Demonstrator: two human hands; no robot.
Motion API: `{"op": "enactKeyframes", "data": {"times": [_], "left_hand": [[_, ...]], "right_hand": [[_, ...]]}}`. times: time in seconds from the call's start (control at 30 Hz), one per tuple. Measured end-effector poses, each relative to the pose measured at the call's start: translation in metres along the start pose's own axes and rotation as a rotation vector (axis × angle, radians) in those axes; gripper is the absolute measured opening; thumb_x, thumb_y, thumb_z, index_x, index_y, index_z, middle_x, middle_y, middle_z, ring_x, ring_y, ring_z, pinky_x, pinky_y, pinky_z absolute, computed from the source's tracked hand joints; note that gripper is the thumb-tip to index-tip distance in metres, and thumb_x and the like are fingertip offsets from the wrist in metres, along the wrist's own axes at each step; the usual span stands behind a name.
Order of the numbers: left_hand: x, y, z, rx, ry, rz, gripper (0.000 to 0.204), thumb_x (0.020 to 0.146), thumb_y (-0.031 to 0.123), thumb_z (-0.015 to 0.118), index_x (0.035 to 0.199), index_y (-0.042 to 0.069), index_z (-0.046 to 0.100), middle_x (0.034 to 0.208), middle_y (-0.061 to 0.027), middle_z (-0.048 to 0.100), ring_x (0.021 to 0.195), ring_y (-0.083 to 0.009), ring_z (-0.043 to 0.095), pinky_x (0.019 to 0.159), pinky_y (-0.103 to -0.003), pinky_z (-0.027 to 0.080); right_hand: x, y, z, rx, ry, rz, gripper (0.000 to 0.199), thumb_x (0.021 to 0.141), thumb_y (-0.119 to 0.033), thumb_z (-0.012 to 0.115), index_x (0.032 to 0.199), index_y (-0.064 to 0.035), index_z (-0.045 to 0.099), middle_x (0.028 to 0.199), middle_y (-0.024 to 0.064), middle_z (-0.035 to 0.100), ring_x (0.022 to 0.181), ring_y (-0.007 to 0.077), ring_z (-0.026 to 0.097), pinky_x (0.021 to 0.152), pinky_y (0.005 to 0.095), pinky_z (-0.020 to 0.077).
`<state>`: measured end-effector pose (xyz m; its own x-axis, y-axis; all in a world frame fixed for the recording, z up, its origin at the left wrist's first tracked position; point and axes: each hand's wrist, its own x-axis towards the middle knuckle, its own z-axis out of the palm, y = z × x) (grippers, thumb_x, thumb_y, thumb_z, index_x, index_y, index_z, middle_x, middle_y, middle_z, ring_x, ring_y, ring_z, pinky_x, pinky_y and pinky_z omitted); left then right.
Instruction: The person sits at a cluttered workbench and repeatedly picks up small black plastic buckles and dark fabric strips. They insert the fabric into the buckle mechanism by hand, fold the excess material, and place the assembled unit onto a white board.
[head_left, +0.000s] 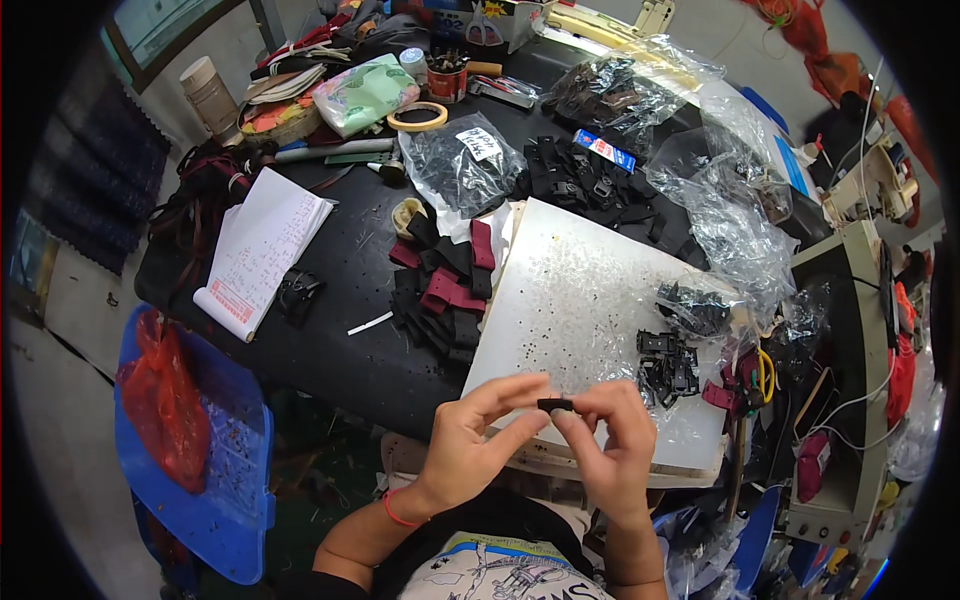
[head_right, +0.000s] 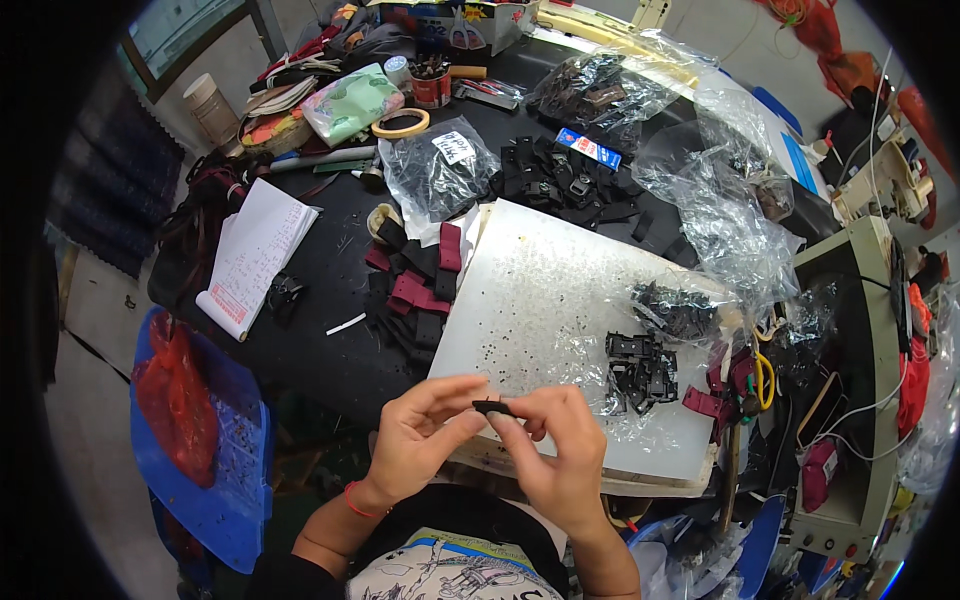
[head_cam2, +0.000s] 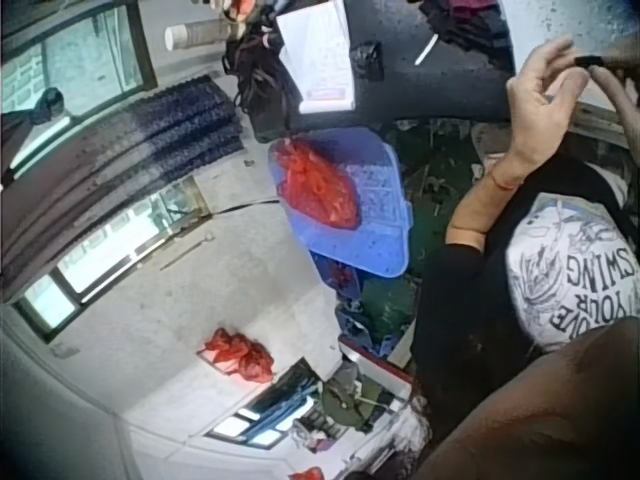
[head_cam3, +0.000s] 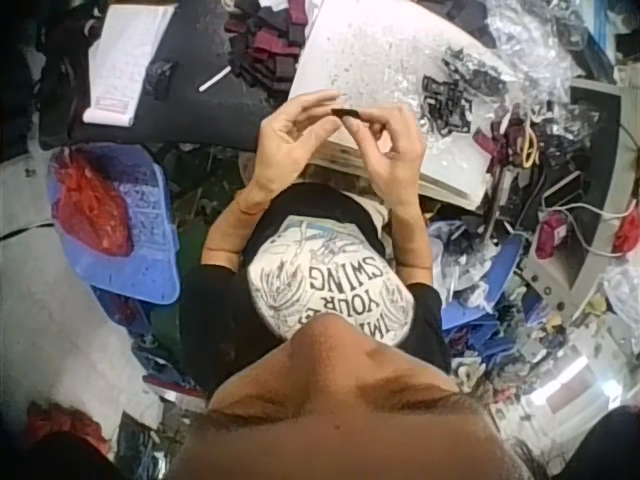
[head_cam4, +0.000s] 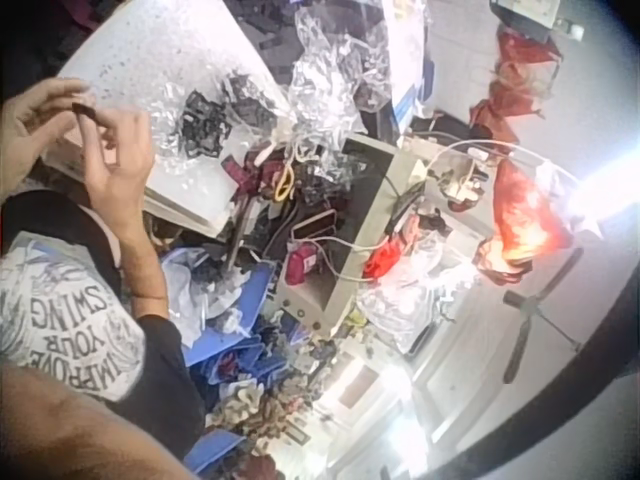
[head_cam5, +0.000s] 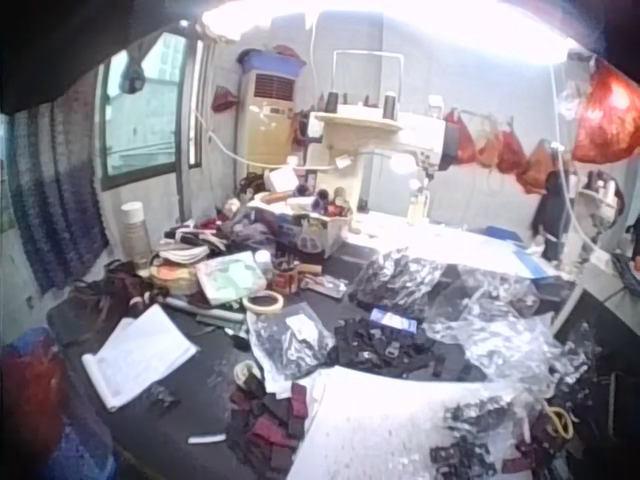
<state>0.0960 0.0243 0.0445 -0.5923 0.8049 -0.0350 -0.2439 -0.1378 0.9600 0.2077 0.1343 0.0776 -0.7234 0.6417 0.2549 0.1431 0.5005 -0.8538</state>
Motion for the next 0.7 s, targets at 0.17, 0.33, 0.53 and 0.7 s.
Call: {"op": "enactKeyframes", "data": {"times": [0.17, 0.33, 0.53, 0.7], "left_hand": [[0.008, 0.002, -0.009, -0.242, -0.048, -0.279, 0.031, 0.092, 0.009, 0.056, 0.121, -0.004, 0.054, 0.098, -0.0107, 0.065, 0.086, -0.0115, 0.063, 0.080, -0.025, 0.052], [0.007, 0.003, -0.005, -0.159, -0.064, -0.211, 0.026, 0.091, 0.007, 0.058, 0.115, -0.004, 0.057, 0.092, -0.0074, 0.064, 0.077, -0.0072, 0.061, 0.068, -0.020, 0.052], [-0.002, 0.005, 0.004, -0.095, -0.108, -0.229, 0.020, 0.091, 0.006, 0.059, 0.107, -0.005, 0.059, 0.089, -0.0047, 0.064, 0.074, -0.0065, 0.060, 0.064, -0.020, 0.051], [-0.006, -0.013, 0.017, 0.017, -0.039, -0.044, 0.011, 0.091, 0.007, 0.058, 0.096, -0.003, 0.057, 0.079, -0.0041, 0.062, 0.069, -0.0028, 0.055, 0.057, -0.020, 0.046]], "right_hand": [[-0.006, 0.009, 0.015, -0.296, -0.012, -0.399, 0.030, 0.069, 0.008, 0.066, 0.096, -0.0042, 0.065, 0.085, 0.0094, 0.057, 0.072, 0.0238, 0.056, 0.060, 0.0302, 0.0457], [-0.001, 0.003, 0.009, 0.112, 0.134, 0.062, 0.025, 0.076, 0.002, 0.067, 0.100, -0.0020, 0.065, 0.089, 0.0111, 0.060, 0.071, 0.0195, 0.059, 0.062, 0.0297, 0.0476], [0.002, 0.009, 0.004, 0.165, -0.052, 0.068, 0.014, 0.082, -0.002, 0.065, 0.096, 0.0007, 0.066, 0.083, 0.0099, 0.064, 0.068, 0.0142, 0.060, 0.061, 0.0251, 0.0467], [-0.005, 0.021, 0.023, 0.223, 0.120, 0.107, 0.008, 0.084, -0.004, 0.064, 0.090, 0.0004, 0.065, 0.075, 0.0071, 0.058, 0.059, 0.0124, 0.053, 0.053, 0.0249, 0.0413]]}}
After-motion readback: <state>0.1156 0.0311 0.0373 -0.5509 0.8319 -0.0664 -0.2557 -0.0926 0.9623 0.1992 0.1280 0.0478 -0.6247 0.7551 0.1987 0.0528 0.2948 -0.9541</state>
